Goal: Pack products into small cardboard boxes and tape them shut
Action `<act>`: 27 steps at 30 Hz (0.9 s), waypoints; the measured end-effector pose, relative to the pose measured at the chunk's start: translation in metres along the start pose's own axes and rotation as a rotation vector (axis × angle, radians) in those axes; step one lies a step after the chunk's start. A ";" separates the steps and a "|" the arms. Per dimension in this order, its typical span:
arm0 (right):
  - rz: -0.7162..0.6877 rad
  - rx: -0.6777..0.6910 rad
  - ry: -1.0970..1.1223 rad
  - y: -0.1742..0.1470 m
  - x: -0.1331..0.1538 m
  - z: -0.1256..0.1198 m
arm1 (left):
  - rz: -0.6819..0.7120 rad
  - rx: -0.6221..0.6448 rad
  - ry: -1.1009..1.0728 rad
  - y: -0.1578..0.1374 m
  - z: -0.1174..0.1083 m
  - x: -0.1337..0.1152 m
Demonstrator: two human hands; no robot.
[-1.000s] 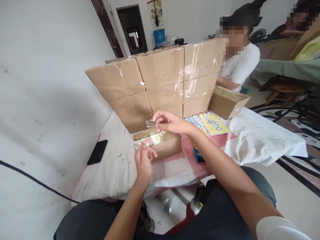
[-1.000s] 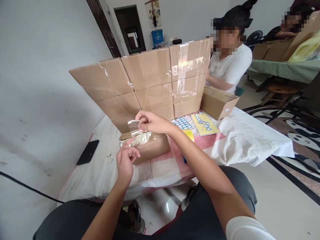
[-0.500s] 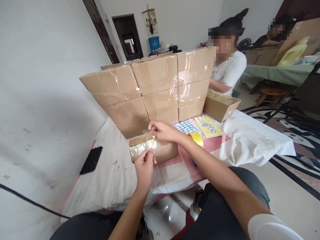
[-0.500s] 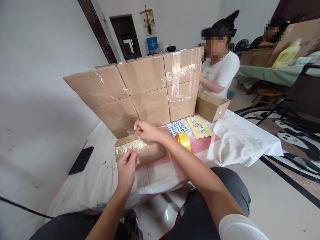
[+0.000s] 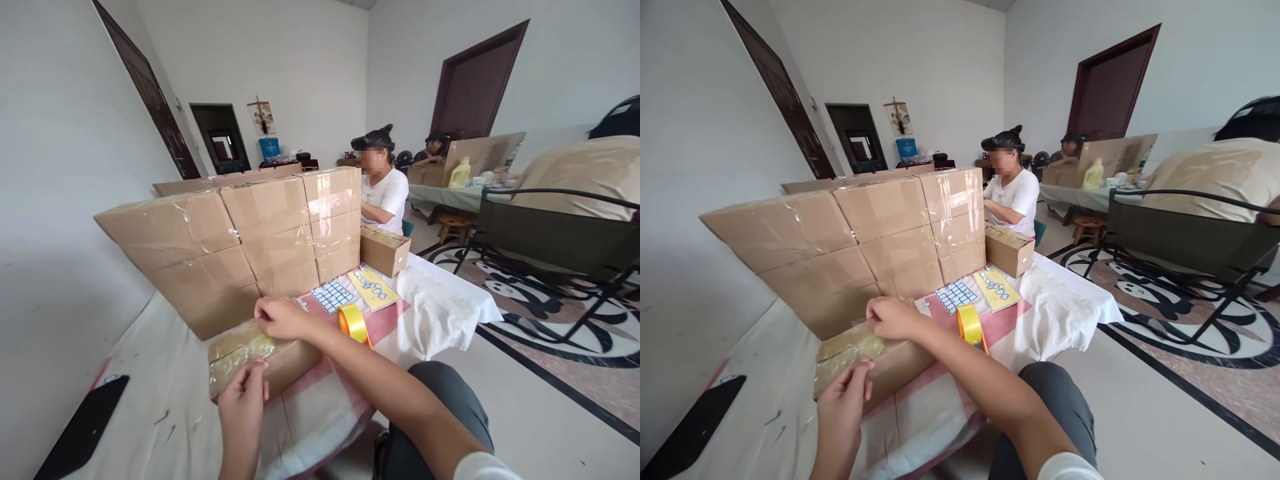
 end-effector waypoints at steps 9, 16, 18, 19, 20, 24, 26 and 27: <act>-0.046 0.029 0.006 0.006 -0.002 0.013 | -0.006 -0.012 0.008 -0.002 -0.001 0.003; -0.069 0.050 -0.001 0.008 0.001 0.013 | -0.148 0.012 -0.181 -0.013 0.006 -0.002; -0.069 0.056 0.004 0.008 0.002 0.013 | -0.248 0.114 -0.269 -0.021 0.016 -0.002; -0.068 0.062 0.011 0.008 0.002 0.013 | -0.301 0.160 -0.308 -0.026 0.021 -0.001; -0.069 0.067 0.020 0.008 0.002 0.014 | -0.346 0.189 -0.339 -0.030 0.024 0.000; -0.084 0.075 0.048 0.008 0.004 0.013 | -0.358 0.167 -0.346 -0.033 0.022 -0.001; -0.077 0.073 0.057 0.008 0.003 0.013 | -0.314 0.129 -0.323 -0.030 0.018 -0.002; -0.073 0.070 0.060 0.007 0.003 0.012 | -0.293 0.109 -0.313 -0.029 0.015 -0.002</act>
Point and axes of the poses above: each hand's wrist, its own y-axis towards the middle knuckle, its own z-axis out of the palm, x = y × z, the point moved 9 cm from there along y, towards the middle knuckle, and after that the axes turned 10 degrees about -y, right-handed, at the moved point
